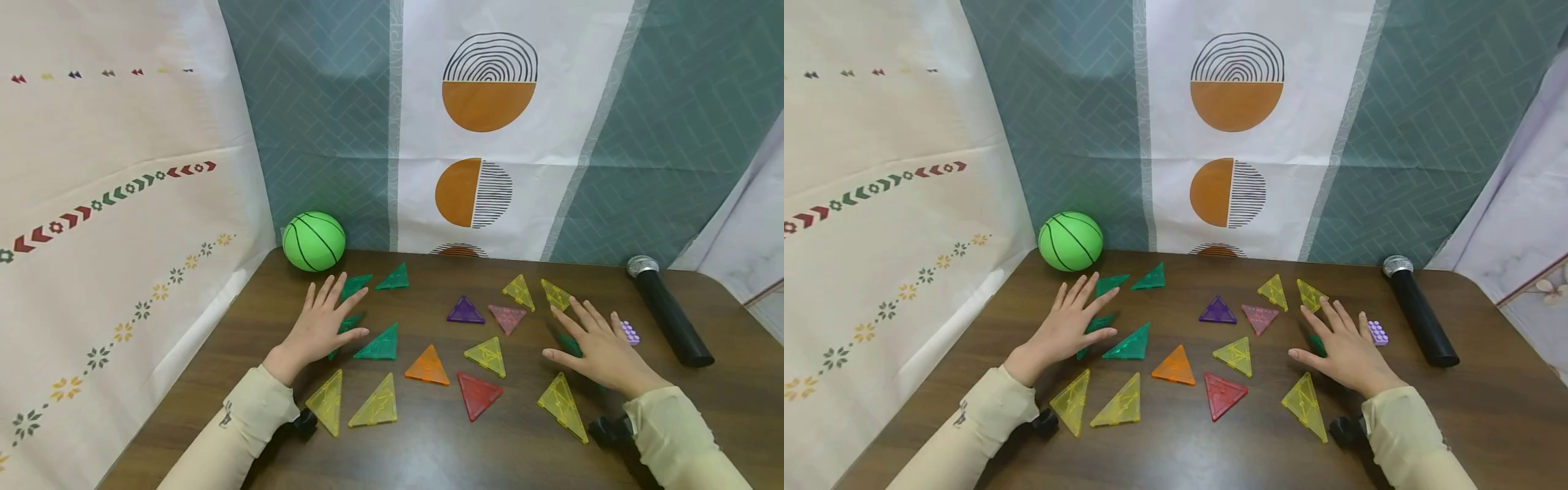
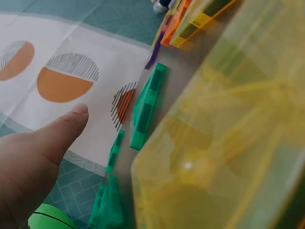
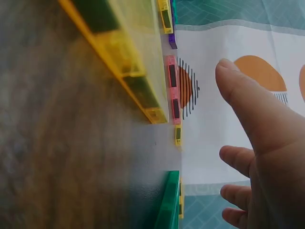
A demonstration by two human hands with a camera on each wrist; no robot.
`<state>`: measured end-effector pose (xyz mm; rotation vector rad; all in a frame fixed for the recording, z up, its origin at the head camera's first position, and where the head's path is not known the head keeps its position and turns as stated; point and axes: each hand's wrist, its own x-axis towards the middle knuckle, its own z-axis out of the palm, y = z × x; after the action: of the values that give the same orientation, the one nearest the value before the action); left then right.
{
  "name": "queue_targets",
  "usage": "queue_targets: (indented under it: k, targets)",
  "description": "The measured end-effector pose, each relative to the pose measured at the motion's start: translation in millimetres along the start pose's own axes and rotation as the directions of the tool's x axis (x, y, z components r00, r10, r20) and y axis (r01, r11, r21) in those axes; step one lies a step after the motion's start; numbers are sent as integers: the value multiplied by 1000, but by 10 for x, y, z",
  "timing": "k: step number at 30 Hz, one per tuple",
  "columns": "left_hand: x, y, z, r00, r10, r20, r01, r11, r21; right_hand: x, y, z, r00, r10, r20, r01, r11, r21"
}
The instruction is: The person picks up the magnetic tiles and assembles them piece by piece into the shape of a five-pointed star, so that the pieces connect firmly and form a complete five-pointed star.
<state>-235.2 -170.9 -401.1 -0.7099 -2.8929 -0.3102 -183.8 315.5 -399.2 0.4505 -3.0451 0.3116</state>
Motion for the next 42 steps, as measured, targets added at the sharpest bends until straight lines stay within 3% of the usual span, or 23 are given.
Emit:
queue_targets:
  k: [15,22,33,42]
  targets:
    - [18,62,-80,1000,11,-17,-12,999,-33,22,-71,-69,1000,1,-1,-1,1000,-6]
    - [19,109,-110,998,32,-55,-35,999,-41,54,-122,-110,1000,-7,-17,7,1000,-3]
    - [-3,340,-254,990,96,-108,-101,994,-50,54,-224,-215,997,-54,-60,56,998,27]
    - [4,537,-327,966,182,-183,-191,981,-30,44,-386,-300,982,-129,-136,131,991,0]
